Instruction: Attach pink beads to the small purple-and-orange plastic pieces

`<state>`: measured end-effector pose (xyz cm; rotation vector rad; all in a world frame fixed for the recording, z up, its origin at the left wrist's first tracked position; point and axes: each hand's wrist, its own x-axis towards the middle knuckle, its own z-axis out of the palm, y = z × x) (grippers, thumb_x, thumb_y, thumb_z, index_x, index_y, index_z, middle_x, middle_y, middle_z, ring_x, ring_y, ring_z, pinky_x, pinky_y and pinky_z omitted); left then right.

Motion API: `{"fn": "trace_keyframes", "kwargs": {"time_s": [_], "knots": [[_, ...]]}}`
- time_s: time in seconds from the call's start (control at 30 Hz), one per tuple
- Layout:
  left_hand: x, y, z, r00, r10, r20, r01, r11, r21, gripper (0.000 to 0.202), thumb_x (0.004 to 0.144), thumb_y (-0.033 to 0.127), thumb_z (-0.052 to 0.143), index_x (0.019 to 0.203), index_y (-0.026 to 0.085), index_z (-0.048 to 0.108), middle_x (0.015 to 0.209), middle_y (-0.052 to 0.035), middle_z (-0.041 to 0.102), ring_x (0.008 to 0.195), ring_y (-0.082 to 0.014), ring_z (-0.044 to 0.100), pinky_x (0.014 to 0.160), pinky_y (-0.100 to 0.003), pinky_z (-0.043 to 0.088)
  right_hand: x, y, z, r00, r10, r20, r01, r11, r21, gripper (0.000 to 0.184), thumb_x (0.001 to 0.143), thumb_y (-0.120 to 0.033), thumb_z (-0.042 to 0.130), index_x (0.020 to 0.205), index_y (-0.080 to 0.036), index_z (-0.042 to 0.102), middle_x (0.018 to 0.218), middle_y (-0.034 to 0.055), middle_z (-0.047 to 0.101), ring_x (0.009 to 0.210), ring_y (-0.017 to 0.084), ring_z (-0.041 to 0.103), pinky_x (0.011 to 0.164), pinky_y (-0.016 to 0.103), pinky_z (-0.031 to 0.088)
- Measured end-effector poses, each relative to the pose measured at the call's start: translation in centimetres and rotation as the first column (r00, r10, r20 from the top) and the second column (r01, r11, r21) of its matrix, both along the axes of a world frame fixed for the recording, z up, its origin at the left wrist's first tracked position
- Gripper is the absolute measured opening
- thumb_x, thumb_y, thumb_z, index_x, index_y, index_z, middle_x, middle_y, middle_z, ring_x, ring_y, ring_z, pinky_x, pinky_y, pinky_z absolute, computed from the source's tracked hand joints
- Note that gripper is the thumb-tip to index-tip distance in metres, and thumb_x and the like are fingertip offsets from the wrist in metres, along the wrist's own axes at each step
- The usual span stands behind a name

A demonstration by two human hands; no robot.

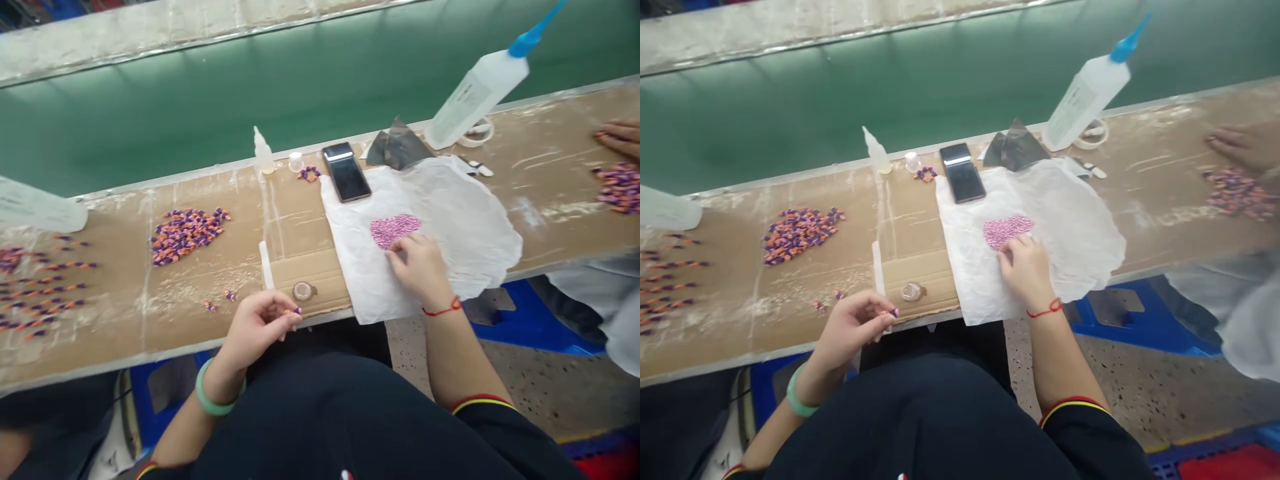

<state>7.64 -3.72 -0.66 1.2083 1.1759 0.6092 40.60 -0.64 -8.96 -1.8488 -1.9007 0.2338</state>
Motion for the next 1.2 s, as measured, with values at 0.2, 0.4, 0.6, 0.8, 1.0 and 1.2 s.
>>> {"fn": "trace_keyframes", "kwargs": {"time_s": [0.2, 0.4, 0.6, 0.8, 1.0, 1.2], "knots": [[0.4, 0.3, 0.9, 0.994, -0.087, -0.068, 0.098, 0.978, 0.183, 0.013, 0.078, 0.024, 0.068, 0.070, 0.016, 0.061, 0.056, 0.0021, 0.058, 0.048, -0.0084, 0.051, 0.046, -0.018, 0.038, -0.2, 0.2, -0.5, 0.985, 0.009, 0.171, -0.012, 1.000, 0.020, 0.012, 0.084, -0.018, 0.052, 0.073, -0.021, 0.053, 0.080, 0.0118, 0.060, 0.082, 0.029, 0.050, 0.080, 0.045, 0.039], [1.5, 0.9, 0.9, 0.994, -0.110, 0.018, 0.107, 0.987, 0.123, 0.024, 0.082, 0.030, 0.065, 0.065, 0.017, 0.055, 0.054, 0.0039, 0.050, 0.048, -0.0079, 0.043, 0.047, -0.020, 0.034, -3.7, -1.7, 3.9, 0.969, 0.181, -0.168, -0.148, 0.970, 0.191, 0.009, 0.092, -0.021, 0.051, 0.084, -0.023, 0.051, 0.087, 0.0067, 0.059, 0.087, 0.025, 0.055, 0.081, 0.043, 0.043], [4.2, 1.8, 1.9, 0.978, -0.192, 0.084, 0.172, 0.964, 0.204, 0.016, 0.082, 0.029, 0.067, 0.073, 0.015, 0.065, 0.056, 0.0019, 0.055, 0.047, -0.0083, 0.042, 0.046, -0.021, 0.034, -8.4, -3.8, 9.1, 0.847, 0.454, -0.275, -0.364, 0.874, 0.322, 0.013, 0.094, -0.011, 0.052, 0.088, -0.023, 0.049, 0.088, 0.0041, 0.055, 0.089, 0.022, 0.053, 0.079, 0.039, 0.043], [4.8, 1.5, 2.9, 0.980, -0.200, 0.010, 0.185, 0.924, 0.333, 0.016, 0.086, 0.026, 0.063, 0.079, 0.014, 0.072, 0.063, -0.0033, 0.067, 0.049, -0.0092, 0.046, 0.047, -0.022, 0.037, -9.5, -4.3, 10.3, 0.829, 0.518, -0.210, -0.429, 0.831, 0.355, 0.015, 0.094, -0.008, 0.051, 0.088, -0.022, 0.050, 0.088, 0.0044, 0.055, 0.088, 0.021, 0.052, 0.075, 0.037, 0.043], [4.7, 1.4, 3.3, 0.975, -0.221, -0.031, 0.217, 0.907, 0.360, 0.021, 0.088, 0.027, 0.060, 0.077, 0.014, 0.072, 0.066, -0.0054, 0.071, 0.051, -0.0111, 0.051, 0.049, -0.023, 0.040, -9.6, -4.7, 10.6, 0.857, 0.494, -0.144, -0.423, 0.836, 0.350, 0.018, 0.093, -0.006, 0.048, 0.088, -0.023, 0.052, 0.088, 0.0055, 0.058, 0.086, 0.022, 0.051, 0.075, 0.039, 0.044], [4.8, 1.4, 3.1, 0.977, -0.196, -0.086, 0.214, 0.887, 0.409, 0.019, 0.084, 0.024, 0.060, 0.072, 0.014, 0.071, 0.062, -0.0041, 0.070, 0.048, -0.0098, 0.049, 0.046, -0.021, 0.039, -9.8, -4.9, 11.1, 0.862, 0.504, -0.051, -0.458, 0.819, 0.344, 0.019, 0.093, -0.004, 0.048, 0.088, -0.022, 0.052, 0.086, 0.0064, 0.058, 0.083, 0.022, 0.050, 0.074, 0.038, 0.046]]}}
